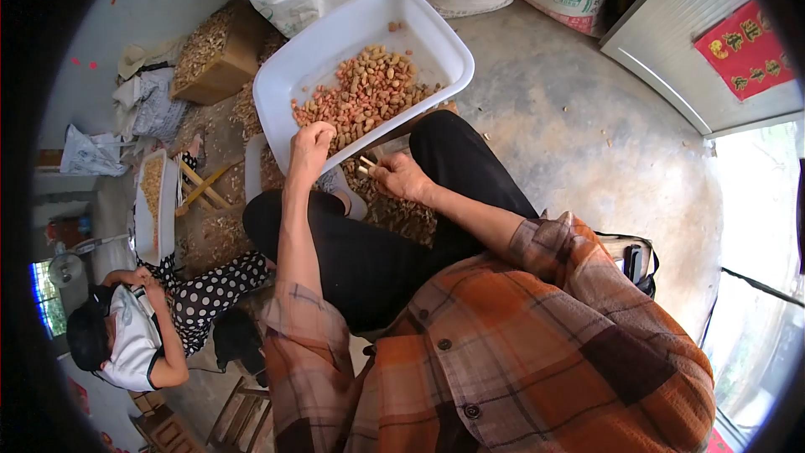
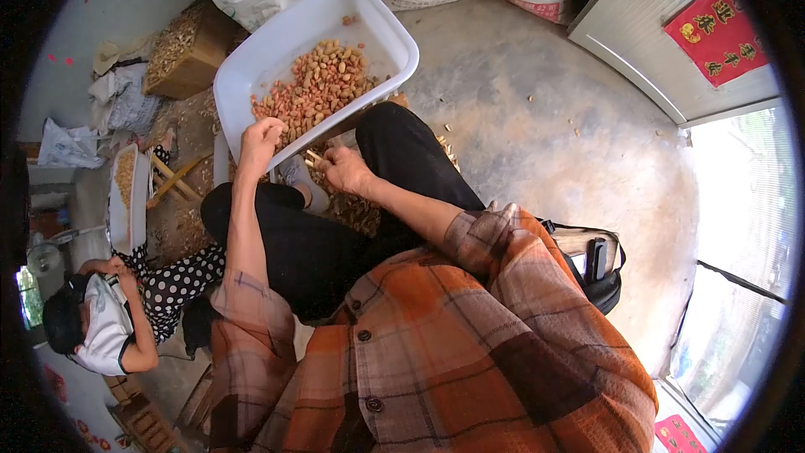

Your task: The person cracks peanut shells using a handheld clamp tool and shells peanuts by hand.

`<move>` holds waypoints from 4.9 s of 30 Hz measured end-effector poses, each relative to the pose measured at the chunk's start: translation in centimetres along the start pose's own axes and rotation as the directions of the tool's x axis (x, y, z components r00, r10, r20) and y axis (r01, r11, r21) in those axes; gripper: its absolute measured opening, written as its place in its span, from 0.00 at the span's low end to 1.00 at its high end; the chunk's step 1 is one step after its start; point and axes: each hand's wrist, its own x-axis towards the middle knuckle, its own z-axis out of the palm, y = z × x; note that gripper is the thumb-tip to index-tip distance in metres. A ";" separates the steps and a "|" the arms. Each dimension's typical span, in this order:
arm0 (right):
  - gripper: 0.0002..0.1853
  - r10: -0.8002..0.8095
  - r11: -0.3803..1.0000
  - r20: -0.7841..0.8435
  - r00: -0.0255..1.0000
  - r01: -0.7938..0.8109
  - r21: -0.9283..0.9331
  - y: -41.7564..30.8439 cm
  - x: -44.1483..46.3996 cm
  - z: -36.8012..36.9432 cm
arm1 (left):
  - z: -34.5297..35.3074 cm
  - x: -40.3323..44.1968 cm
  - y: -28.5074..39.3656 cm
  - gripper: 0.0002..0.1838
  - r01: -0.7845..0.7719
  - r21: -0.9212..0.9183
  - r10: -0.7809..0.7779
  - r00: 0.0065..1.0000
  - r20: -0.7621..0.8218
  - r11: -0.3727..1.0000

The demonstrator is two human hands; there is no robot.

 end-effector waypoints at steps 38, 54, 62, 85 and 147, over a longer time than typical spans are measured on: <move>0.15 -0.115 0.907 0.006 0.993 0.108 -0.407 1.4 -0.2 1.1 | 2.4 3.3 -4.7 0.04 0.027 -0.055 -0.021 0.994 0.104 0.998; 0.16 -0.152 0.880 0.037 0.988 0.152 -0.449 2.2 0.2 2.0 | -4.7 -1.5 -4.3 0.04 0.207 -0.845 -0.200 0.972 0.121 0.493; 0.16 -0.132 0.891 0.069 0.989 0.149 -0.429 1.8 0.1 1.6 | -5.7 -1.7 -4.8 0.05 0.123 -0.960 -0.212 0.975 0.068 0.253; 0.15 -0.146 0.890 0.071 0.987 0.162 -0.426 1.4 -0.1 1.3 | -13.5 -2.3 -20.6 0.03 0.024 -0.981 -0.752 0.647 -0.130 0.190; 0.12 -0.008 1.000 -0.084 0.996 0.006 -0.023 2.4 1.0 -0.3 | 2.8 11.1 4.8 0.30 0.240 -0.004 -0.204 0.835 0.511 0.971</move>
